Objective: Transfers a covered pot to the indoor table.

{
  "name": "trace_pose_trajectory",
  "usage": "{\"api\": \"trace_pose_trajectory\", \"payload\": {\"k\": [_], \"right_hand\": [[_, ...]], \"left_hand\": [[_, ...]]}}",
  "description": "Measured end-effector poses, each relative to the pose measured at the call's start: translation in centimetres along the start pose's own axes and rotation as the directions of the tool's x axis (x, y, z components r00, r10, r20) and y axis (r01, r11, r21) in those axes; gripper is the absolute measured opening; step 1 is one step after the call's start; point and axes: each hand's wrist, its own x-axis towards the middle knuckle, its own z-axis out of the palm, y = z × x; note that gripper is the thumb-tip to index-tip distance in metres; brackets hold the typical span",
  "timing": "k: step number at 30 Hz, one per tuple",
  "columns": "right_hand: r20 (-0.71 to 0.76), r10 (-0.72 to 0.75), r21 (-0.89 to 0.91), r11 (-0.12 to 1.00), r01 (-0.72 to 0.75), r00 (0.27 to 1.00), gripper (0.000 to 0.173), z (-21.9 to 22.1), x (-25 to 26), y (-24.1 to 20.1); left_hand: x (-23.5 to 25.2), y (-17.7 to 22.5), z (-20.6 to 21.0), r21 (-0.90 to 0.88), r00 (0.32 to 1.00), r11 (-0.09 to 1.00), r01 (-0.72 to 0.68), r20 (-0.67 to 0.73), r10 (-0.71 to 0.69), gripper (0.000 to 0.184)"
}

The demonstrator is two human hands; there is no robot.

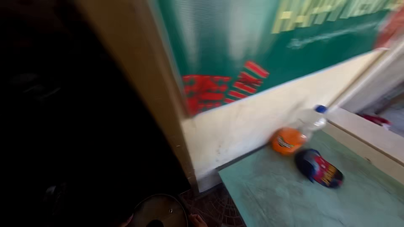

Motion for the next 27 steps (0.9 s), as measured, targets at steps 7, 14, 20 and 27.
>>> {"api": "trace_pose_trajectory", "payload": {"k": [7, 14, 20, 27], "right_hand": [[0.276, -0.266, -0.428, 0.826, 0.366, 0.924, 0.019, 7.7, 4.8, 3.2], [0.429, -0.193, -0.541, 0.728, 0.422, 0.883, 0.019, 15.0, 7.8, 5.1], [0.535, -0.051, -0.64, 0.628, 0.444, 0.843, 0.017, 19.5, 9.9, 4.0], [0.571, 0.087, -0.716, 0.538, 0.444, 0.816, 0.021, 25.9, 16.7, 1.8]], "left_hand": [[4.2, -3.7, -9.7, -0.185, 0.994, 0.982, -0.033, -0.106, 0.013, 0.029], [5.2, -5.8, -17.2, -0.156, 0.959, 0.973, -0.168, -0.253, 0.125, 0.042], [6.8, -6.4, -21.2, -0.151, 0.923, 0.951, -0.269, -0.321, 0.21, 0.029], [12.3, -5.1, -25.4, -0.243, 0.9, 0.936, -0.256, -0.413, 0.14, 0.02]]}}
